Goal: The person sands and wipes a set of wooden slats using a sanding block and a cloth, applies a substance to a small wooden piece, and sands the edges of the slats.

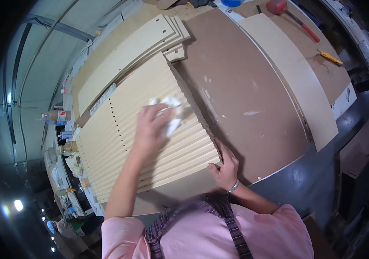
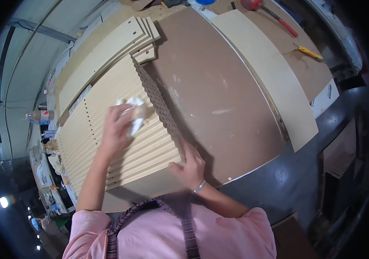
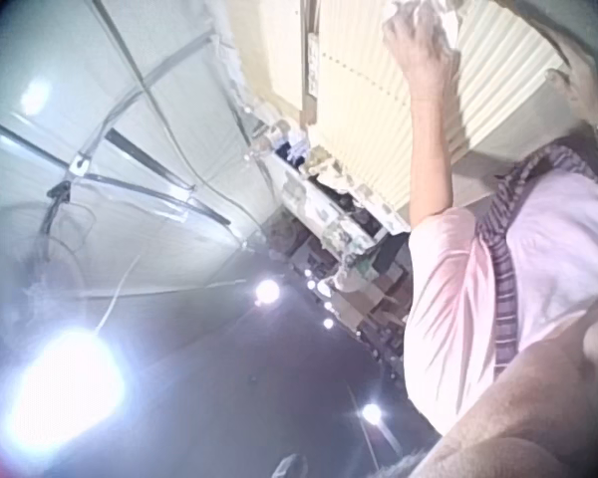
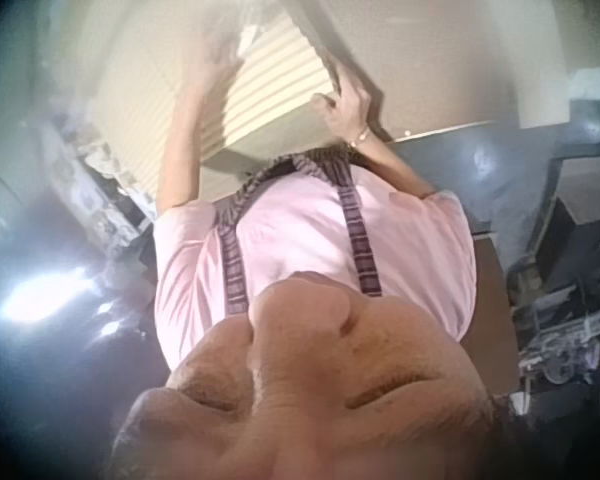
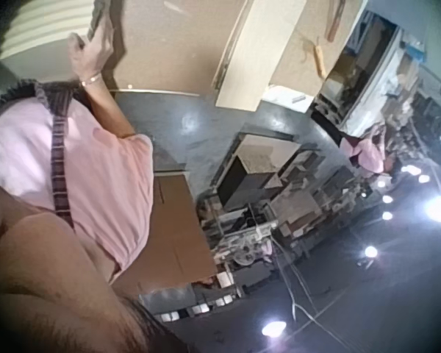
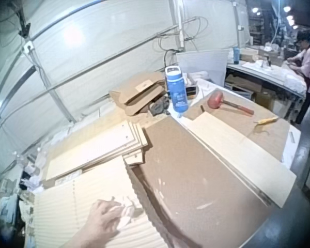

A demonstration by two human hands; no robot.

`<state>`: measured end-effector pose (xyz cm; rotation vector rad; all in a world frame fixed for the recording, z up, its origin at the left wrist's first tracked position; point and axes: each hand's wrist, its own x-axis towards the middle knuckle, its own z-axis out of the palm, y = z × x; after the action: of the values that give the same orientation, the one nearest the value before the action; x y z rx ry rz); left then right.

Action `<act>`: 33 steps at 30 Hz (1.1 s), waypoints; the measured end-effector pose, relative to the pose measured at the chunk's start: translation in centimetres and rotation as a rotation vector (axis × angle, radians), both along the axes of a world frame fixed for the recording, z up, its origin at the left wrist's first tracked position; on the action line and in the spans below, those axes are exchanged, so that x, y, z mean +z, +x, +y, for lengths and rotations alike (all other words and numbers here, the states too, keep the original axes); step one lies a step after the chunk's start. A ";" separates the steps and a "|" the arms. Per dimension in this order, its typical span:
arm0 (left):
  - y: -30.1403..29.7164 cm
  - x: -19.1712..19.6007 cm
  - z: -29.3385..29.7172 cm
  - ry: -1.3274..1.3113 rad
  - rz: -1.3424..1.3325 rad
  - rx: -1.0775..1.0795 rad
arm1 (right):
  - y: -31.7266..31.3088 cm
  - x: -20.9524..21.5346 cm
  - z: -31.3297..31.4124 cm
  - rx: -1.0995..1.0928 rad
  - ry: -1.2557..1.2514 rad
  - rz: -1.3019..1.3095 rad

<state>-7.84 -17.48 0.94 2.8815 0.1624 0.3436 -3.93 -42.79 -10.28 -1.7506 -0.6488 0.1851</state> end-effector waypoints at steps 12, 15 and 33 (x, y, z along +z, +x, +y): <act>0.5 -0.4 -0.2 0.001 -0.021 0.096 | 0.6 0.5 0.1 0.029 0.016 0.013; -7.7 -0.6 3.8 0.064 -0.119 0.220 | 0.4 0.6 0.2 0.030 0.009 0.010; -0.7 -0.4 -6.7 -0.157 -0.065 -0.082 | -0.2 -0.2 0.4 -0.033 0.034 0.000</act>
<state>-8.58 -24.16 0.55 2.7088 0.0564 0.3904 -4.10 -42.41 -10.52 -1.7277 -0.6195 0.1511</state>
